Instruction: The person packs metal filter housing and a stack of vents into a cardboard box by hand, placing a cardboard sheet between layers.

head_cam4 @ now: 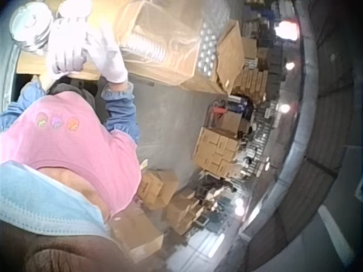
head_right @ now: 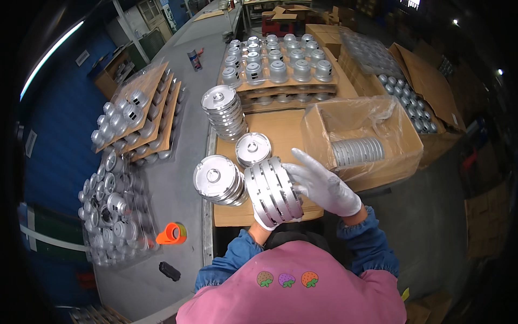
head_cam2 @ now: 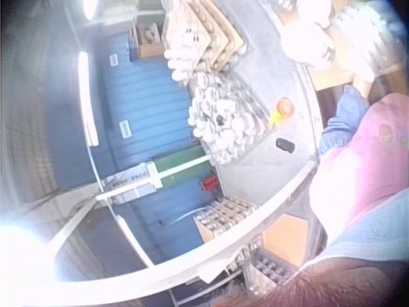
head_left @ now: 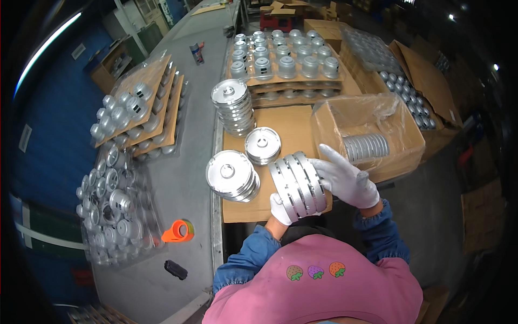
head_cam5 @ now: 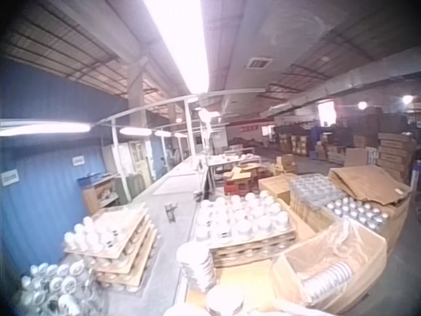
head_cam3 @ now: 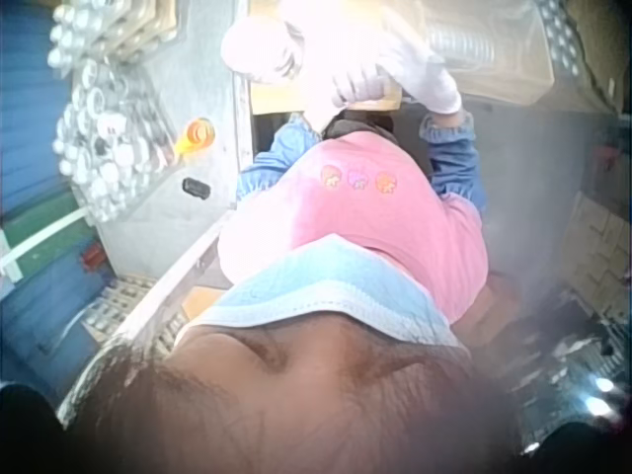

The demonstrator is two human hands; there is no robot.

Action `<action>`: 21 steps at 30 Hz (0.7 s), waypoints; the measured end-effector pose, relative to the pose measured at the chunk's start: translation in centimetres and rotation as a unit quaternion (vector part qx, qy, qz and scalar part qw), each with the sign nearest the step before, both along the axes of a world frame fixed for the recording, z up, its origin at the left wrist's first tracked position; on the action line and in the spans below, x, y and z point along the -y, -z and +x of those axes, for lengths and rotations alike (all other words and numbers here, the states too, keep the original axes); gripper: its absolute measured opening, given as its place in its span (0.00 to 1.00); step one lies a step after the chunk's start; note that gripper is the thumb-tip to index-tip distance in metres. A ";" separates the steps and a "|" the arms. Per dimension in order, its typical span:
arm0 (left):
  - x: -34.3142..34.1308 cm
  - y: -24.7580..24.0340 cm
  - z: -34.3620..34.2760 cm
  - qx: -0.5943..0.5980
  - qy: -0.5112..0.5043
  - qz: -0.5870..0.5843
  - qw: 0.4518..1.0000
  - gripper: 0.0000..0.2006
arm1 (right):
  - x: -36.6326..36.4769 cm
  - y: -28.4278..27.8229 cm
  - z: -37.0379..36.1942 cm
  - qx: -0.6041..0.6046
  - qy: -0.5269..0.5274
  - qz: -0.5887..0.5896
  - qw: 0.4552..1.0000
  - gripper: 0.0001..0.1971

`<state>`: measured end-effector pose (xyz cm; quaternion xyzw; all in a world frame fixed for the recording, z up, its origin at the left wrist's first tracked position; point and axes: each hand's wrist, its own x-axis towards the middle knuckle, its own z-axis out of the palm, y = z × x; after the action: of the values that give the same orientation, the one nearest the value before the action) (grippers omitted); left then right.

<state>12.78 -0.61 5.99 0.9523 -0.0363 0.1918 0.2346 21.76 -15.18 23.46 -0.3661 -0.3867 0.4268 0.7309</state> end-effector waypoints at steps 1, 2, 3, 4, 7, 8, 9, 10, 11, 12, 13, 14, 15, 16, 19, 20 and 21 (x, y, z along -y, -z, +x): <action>0.1 -0.1 0.0 0.017 -0.004 0.017 1.000 0.21 | 0.0 0.1 0.0 -0.001 -0.001 -0.001 1.000 0.52; 0.3 -0.1 0.0 0.034 -0.007 0.033 0.999 0.24 | 0.1 0.3 0.0 -0.002 0.000 -0.001 1.000 0.52; 0.4 0.4 0.0 0.034 -0.007 0.035 0.999 0.24 | 0.0 0.5 0.1 0.002 -0.015 0.015 1.000 0.52; 0.6 1.2 -0.1 -0.050 0.026 -0.249 0.967 0.23 | -0.1 0.6 0.1 0.004 -0.030 0.030 0.999 0.51; 0.3 0.6 -0.1 -0.074 0.062 -0.290 0.952 0.23 | 0.1 0.8 0.2 -0.022 -0.021 0.017 0.999 0.50; 0.2 -0.4 -0.1 -0.012 0.040 -0.151 0.988 0.22 | 0.1 1.2 0.4 -0.023 -0.019 0.016 0.999 0.50; 0.1 -1.0 -0.3 0.053 0.014 -0.009 0.998 0.22 | 0.0 1.7 0.6 -0.023 -0.009 0.013 1.000 0.50; 0.1 -1.0 -0.3 0.053 0.012 -0.008 0.998 0.22 | -0.2 2.0 0.7 -0.022 0.002 0.010 1.000 0.50; 0.0 -1.0 -0.4 0.015 0.072 -0.369 0.927 0.21 | -0.2 1.8 0.7 -0.022 0.001 0.010 1.000 0.50; 0.0 -1.1 -0.5 -0.024 0.121 -0.677 0.726 0.20 | -0.3 1.4 0.6 -0.009 0.002 0.020 1.000 0.49; 0.3 -2.7 0.1 -0.068 0.159 -0.891 0.420 0.19 | 0.1 1.2 0.7 0.006 0.013 0.028 1.000 0.48; 0.4 -4.4 -0.3 -0.044 0.254 -0.861 0.438 0.22 | 0.3 2.4 1.3 0.009 0.026 0.026 0.999 0.48; -0.1 -3.9 -0.3 -0.053 0.267 -0.858 0.435 0.22 | 0.3 4.2 2.1 -0.005 0.035 -0.010 0.999 0.45; -0.4 -2.3 -0.1 -0.060 0.227 -0.915 0.328 0.24 | 0.9 5.1 2.8 -0.017 0.053 -0.046 0.997 0.42; -1.9 0.1 0.7 -0.048 0.177 -0.940 0.287 0.34 | 1.0 2.7 1.8 0.037 0.120 -0.062 0.990 0.36; -1.7 -0.8 1.1 -0.024 0.130 -0.930 0.342 0.38 | 1.4 3.5 2.1 0.032 0.125 -0.050 0.990 0.35; -1.3 -3.1 1.3 -0.042 0.033 -0.955 0.291 0.39 | 2.0 4.1 2.4 0.088 0.146 -0.051 0.984 0.35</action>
<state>14.04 0.70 9.09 0.0600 0.1506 0.0430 0.9858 24.15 -17.13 19.36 -0.4918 -0.3693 0.3009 0.7288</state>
